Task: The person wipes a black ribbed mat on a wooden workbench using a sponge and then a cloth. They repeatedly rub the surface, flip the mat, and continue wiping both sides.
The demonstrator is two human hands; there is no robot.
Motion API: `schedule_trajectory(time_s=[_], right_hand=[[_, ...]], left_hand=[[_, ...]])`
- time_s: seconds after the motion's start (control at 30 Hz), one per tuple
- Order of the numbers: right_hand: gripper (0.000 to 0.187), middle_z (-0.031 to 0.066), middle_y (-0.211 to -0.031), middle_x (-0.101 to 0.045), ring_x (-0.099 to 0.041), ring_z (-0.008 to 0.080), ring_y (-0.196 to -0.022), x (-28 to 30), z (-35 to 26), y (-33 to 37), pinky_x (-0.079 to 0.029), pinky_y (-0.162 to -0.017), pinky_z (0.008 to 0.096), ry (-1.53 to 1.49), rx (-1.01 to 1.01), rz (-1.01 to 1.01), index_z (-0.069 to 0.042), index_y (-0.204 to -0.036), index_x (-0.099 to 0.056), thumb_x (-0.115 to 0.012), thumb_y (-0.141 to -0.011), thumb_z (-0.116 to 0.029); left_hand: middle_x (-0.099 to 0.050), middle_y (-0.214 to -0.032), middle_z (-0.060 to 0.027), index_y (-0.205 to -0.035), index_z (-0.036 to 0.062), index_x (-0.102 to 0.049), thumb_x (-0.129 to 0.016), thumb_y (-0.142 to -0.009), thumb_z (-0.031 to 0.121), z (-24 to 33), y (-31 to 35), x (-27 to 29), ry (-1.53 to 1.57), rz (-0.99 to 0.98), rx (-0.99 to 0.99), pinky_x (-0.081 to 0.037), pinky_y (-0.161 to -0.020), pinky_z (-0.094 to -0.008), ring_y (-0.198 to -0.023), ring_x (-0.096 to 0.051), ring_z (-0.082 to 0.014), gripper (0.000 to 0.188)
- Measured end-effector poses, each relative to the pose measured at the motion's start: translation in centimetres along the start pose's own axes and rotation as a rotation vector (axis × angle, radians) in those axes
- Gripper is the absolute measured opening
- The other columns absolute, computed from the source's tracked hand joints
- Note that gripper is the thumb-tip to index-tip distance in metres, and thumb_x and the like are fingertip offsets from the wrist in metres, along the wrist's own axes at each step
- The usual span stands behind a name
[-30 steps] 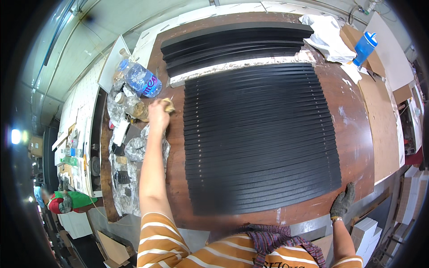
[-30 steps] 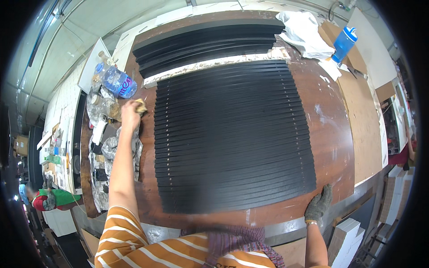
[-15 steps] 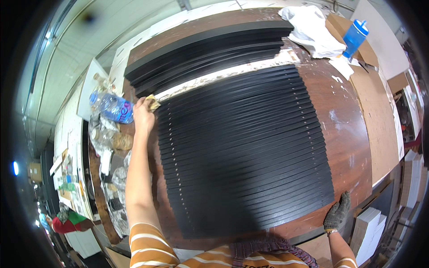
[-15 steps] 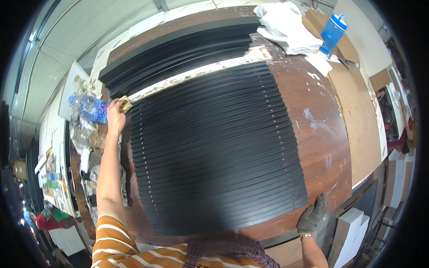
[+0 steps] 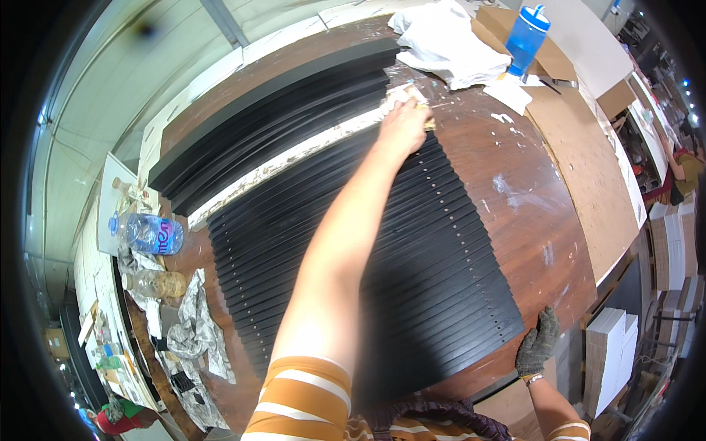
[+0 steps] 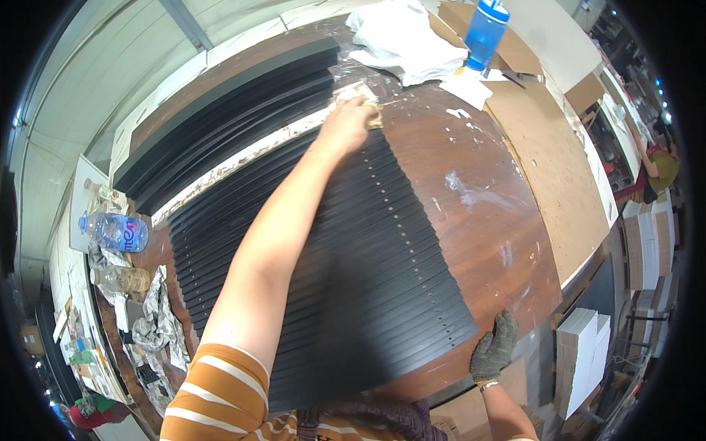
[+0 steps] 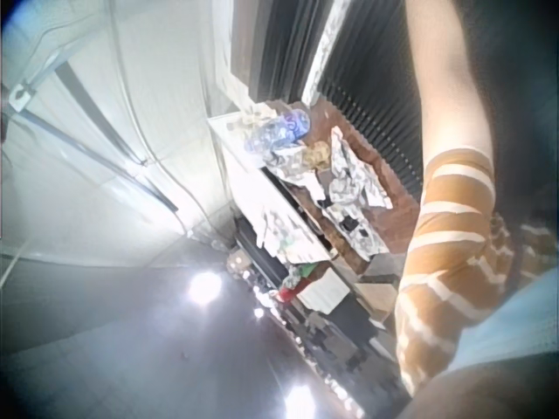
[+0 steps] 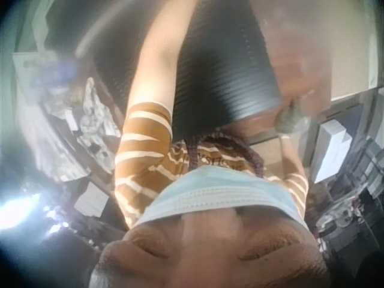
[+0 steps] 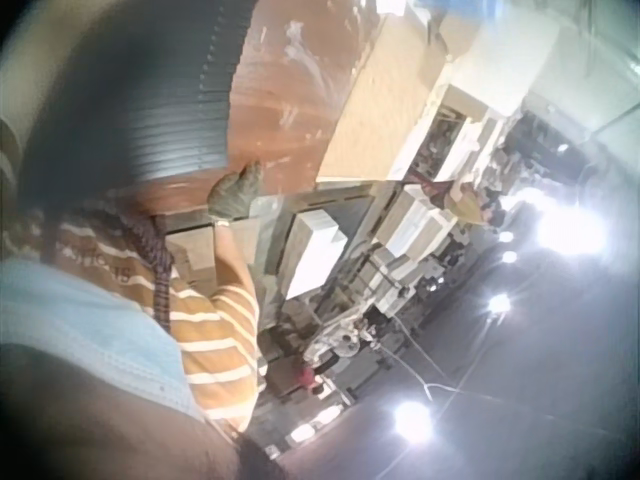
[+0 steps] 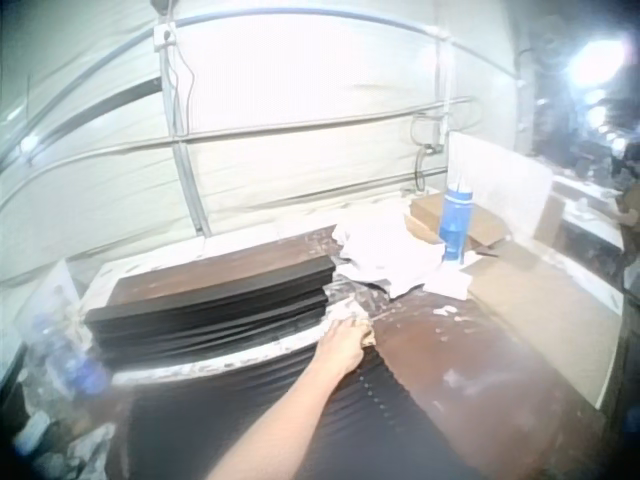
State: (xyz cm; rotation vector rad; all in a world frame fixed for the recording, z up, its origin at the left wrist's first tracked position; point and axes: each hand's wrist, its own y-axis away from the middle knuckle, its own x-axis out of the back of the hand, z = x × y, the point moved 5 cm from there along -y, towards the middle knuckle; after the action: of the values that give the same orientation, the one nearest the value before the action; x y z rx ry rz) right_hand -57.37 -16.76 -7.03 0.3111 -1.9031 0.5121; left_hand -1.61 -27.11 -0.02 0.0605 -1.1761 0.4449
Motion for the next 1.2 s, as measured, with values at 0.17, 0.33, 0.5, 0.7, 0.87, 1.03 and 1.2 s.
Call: schedule_trajectory(time_s=[0.17, 0.33, 0.5, 0.7, 0.87, 1.03, 1.2], right_hand=[[0.042, 0.0224, -0.143, -0.055, -0.048, 0.0419, -0.135, 0.5, -0.4, -0.2, -0.028, -0.120, 0.0518, 0.021, 0.026, 0.023, 0.004, -0.133, -0.058, -0.051, -0.094, -0.010], [0.044, 0.0226, -0.143, -0.055, -0.048, 0.0419, -0.135, 0.6, -0.7, -0.4, -0.028, -0.120, 0.0531, -0.004, 0.024, 0.011, 0.003, -0.134, -0.057, -0.053, -0.091, -0.005], [0.045, 0.0232, -0.143, -0.055, -0.049, 0.0420, -0.134, 0.6, -0.7, -0.2, -0.027, -0.120, 0.0535, 0.007, 0.038, 0.021, 0.003, -0.134, -0.056, -0.053, -0.090, -0.005], [0.041, 0.0220, -0.145, -0.054, -0.048, 0.0417, -0.135, 1.0, -0.9, -0.3, -0.027, -0.121, 0.0521, -0.002, 0.026, 0.010, 0.003, -0.132, -0.058, -0.053, -0.092, -0.008], [0.041, 0.0184, -0.148, -0.053, -0.045, 0.0391, -0.139, 0.8, -0.7, 0.0, -0.026, -0.121, 0.0494, -0.049, -0.023, 0.008, 0.003, -0.136, -0.057, -0.051, -0.097, -0.011], [0.043, 0.0173, -0.150, -0.051, -0.042, 0.0378, -0.142, 0.3, -0.2, 0.3, -0.025, -0.122, 0.0491, -0.040, -0.018, 0.002, 0.002, -0.139, -0.055, -0.051, -0.098, -0.012], [0.045, 0.0180, -0.150, -0.050, -0.042, 0.0379, -0.141, -0.1, 0.1, 0.4, -0.024, -0.122, 0.0492, -0.025, -0.004, 0.006, 0.002, -0.140, -0.054, -0.051, -0.098, -0.012]], left_hand=[[-0.063, -0.131, -0.0134, -0.124, 0.0100, -0.070, -0.056, -0.087, -0.002, -5.8, 5.4, 3.9, -0.133, -0.012, 0.142, -0.046, -0.108, -0.0438, -0.121, -0.057, -0.0339, 0.042], [-0.065, -0.129, -0.0180, -0.116, 0.0039, -0.073, -0.054, -0.085, -0.005, -15.6, 17.8, 11.3, -0.213, 0.062, 0.312, -0.048, -0.106, -0.0440, -0.120, -0.061, -0.0384, 0.038], [-0.067, -0.126, -0.0137, -0.112, 0.0107, -0.077, -0.058, -0.087, 0.003, -20.2, 26.5, 17.0, -0.467, -0.008, 0.645, -0.049, -0.100, -0.0440, -0.114, -0.061, -0.0368, 0.032], [-0.065, -0.131, -0.0177, -0.113, 0.0029, -0.074, -0.053, -0.081, -0.009, -13.1, 19.0, 13.2, -0.363, 0.222, 0.229, -0.048, -0.106, -0.0432, -0.122, -0.060, -0.0387, 0.040], [-0.058, -0.144, -0.0134, -0.121, 0.0124, -0.072, -0.055, -0.086, -0.004, -10.7, 13.7, 8.5, -0.229, 0.059, 0.188, -0.045, -0.111, -0.0430, -0.131, -0.054, -0.0345, 0.042], [-0.069, -0.120, -0.0169, -0.110, 0.0002, -0.072, -0.051, -0.083, -0.009, -19.6, 22.5, 13.8, -0.275, 0.178, 0.225, -0.052, -0.098, -0.0414, -0.109, -0.067, -0.0374, 0.035], [-0.070, -0.113, -0.0185, -0.109, 0.0052, -0.073, -0.055, -0.083, -0.002, -29.8, 36.4, 20.7, -0.433, 0.201, 0.606, -0.053, -0.094, -0.0436, -0.104, -0.067, -0.0402, 0.033]])
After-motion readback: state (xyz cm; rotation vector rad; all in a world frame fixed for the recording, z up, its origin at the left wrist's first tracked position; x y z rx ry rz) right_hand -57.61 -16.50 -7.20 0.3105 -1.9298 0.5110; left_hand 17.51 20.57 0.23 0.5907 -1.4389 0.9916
